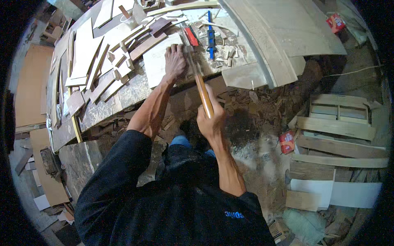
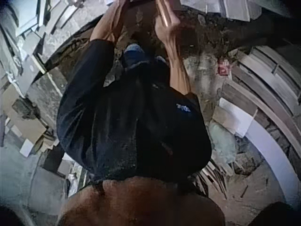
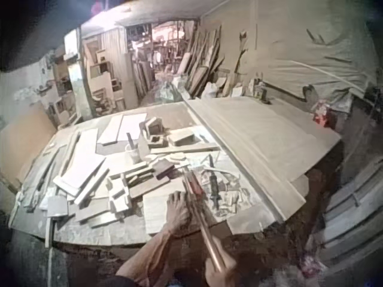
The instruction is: The person is using a hand saw to cut a small piece of wood on a workbench.
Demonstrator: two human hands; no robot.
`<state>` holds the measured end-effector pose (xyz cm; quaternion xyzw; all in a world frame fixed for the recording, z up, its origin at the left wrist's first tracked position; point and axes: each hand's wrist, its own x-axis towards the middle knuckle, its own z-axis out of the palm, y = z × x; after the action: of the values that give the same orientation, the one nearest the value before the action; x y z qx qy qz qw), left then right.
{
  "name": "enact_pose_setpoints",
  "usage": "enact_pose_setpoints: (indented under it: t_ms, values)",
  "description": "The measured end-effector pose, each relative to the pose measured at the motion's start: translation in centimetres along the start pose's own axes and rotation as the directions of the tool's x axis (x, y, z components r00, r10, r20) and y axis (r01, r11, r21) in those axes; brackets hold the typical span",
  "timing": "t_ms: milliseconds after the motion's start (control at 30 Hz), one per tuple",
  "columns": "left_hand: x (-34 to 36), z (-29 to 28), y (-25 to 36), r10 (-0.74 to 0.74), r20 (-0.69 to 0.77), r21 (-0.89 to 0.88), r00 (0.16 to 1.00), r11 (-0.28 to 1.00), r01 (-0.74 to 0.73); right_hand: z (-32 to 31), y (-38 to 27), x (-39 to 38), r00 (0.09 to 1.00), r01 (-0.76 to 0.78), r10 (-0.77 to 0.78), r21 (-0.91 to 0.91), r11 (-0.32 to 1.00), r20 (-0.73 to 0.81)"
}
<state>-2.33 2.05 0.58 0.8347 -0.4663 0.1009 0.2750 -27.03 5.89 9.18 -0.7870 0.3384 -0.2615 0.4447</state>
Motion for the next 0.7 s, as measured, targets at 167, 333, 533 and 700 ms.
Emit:
enact_pose_setpoints:
  t_ms: [167,333,533,700]
  values:
    - [-0.3,0.4,-0.9,-0.015,0.028,-0.018,1.000,1.000,0.015,-2.4,-0.6,-7.0,0.998,0.007,0.000,0.097,0.995,-0.069]
    - [-0.2,-0.2,-0.3,0.041,-0.015,-0.014,0.999,0.999,-0.041,-1.5,-1.1,-4.4,0.997,0.003,0.008,0.140,0.990,-0.072]
    - [0.1,-0.1,0.4,0.026,-0.020,0.019,0.999,1.000,-0.025,0.1,-0.9,1.4,0.997,-0.082,0.082,0.082,0.993,0.012]
    - [-0.5,-0.5,-0.2,0.003,-0.023,0.017,1.000,1.000,-0.002,-2.2,-0.1,-6.0,0.986,0.146,-0.139,0.065,0.987,-0.097]
